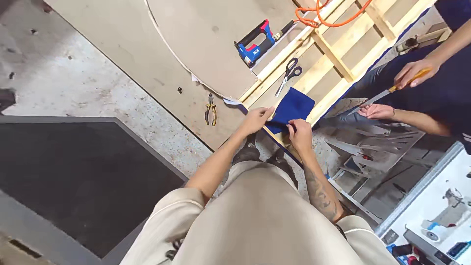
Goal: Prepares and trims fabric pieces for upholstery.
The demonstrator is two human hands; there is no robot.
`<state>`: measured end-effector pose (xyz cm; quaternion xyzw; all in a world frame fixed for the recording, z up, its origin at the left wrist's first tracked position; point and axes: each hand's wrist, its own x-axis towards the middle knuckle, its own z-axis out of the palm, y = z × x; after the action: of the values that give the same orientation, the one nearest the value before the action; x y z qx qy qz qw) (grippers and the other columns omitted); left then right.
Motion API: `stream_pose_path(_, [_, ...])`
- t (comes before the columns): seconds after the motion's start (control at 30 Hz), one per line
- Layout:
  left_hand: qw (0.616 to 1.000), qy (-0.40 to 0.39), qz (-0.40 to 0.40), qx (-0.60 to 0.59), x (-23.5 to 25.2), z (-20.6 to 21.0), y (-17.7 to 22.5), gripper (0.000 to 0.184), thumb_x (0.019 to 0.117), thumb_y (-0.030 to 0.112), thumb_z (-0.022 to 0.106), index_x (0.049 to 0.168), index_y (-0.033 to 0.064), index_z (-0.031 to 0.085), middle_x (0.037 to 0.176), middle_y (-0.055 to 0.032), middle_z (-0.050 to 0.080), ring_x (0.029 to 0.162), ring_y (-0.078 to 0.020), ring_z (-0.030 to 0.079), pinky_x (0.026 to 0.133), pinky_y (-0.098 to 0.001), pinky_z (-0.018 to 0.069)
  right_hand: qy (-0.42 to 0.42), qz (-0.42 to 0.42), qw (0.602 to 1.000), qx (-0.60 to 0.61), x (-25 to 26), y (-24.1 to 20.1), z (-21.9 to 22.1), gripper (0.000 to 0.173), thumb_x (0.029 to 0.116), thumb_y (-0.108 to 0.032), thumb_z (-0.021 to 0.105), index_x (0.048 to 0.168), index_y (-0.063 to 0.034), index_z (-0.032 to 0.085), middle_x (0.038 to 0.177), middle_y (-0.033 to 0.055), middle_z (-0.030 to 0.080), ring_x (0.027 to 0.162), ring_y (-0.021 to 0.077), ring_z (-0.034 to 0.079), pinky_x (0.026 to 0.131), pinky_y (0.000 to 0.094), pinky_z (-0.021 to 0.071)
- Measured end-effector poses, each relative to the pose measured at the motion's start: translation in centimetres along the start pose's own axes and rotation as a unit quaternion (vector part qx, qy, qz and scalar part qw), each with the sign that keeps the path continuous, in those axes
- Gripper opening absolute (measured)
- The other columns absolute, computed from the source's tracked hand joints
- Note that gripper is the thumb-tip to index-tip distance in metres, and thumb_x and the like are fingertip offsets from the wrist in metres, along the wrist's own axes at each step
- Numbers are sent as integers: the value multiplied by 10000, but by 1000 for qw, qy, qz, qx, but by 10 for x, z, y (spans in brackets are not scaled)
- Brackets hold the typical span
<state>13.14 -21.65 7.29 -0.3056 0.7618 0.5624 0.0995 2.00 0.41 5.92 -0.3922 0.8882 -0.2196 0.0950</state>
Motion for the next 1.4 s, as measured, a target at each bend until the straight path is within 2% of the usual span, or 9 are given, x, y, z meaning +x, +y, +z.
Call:
stream_pose_path(0.1, [992,-72,-102,31,45,46,28,861,911,815,445,1117,34,744,1124,-203,727,1089,-355,689,974,-620,516,10,-87,996,15,-28,-4,-10,225,1026,-236,586,1048,-100,764,1054,83,755,1076,259,696,1017,480,507])
stream_pose_path(0.23, [986,-42,-144,75,66,91,40,636,758,425,889,1187,-9,708,1111,-221,716,1075,-380,682,949,-614,531,-6,-194,976,94,-65,6,-22,209,1031,-245,604,1025,-106,760,1045,73,746,1084,234,688,1022,434,517])
stream_pose_path(0.5, [940,186,224,-180,-92,42,164,548,827,34,823,1314,-14,575,1155,-112,707,1019,-241,713,860,-432,636,-33,94,925,366,-41,50,-156,607,976,-542,638,1403,-113,591,1103,71,752,984,194,730,858,460,610])
stream_pose_path(0.67, [863,283,393,-144,-177,-2,228,524,848,17,809,1293,-53,542,1234,-144,685,1068,-277,716,876,-440,643,-104,-125,817,554,11,-23,-235,778,976,-323,717,1606,-189,279,1249,78,705,1023,200,734,894,394,634])
stream_pose_path(0.77, [821,329,453,-113,-217,-30,249,519,847,2,808,1282,-79,536,1246,-170,683,1123,-314,700,917,-470,637,-17,-238,825,512,47,-83,-272,866,881,-318,827,1545,-40,344,1196,119,700,1045,216,719,915,402,628])
stream_pose_path(0.97, [754,397,522,-46,-278,-78,265,371,928,70,753,1233,-76,599,1182,-147,715,1095,-265,714,925,-423,638,-40,-315,828,462,46,-187,-339,752,881,-322,826,1498,-91,463,1383,90,616,1082,196,711,909,386,641])
stream_pose_path(1.17, [723,439,534,-7,-325,-124,235,243,955,52,716,1158,-63,649,1102,-121,743,1064,-221,729,948,-391,633,-82,-387,850,347,64,-250,-338,403,875,-229,826,1234,-85,712,1094,40,755,949,151,730,865,357,630])
stream_pose_path(1.3, [731,440,522,13,-349,-147,214,261,946,68,730,1163,-55,653,1068,-99,755,1023,-187,738,925,-364,635,113,-403,908,-6,26,-291,-356,617,852,-574,758,1303,-158,695,1228,200,685,1188,429,596,985,706,427])
stream_pose_path(1.4, [745,419,518,21,-357,-158,196,294,943,64,733,1195,-53,636,1072,-95,751,1003,-179,741,908,-357,640,47,-553,832,16,24,-336,-341,613,904,-558,723,1396,-205,632,1339,64,670,1288,226,598,1102,471,478])
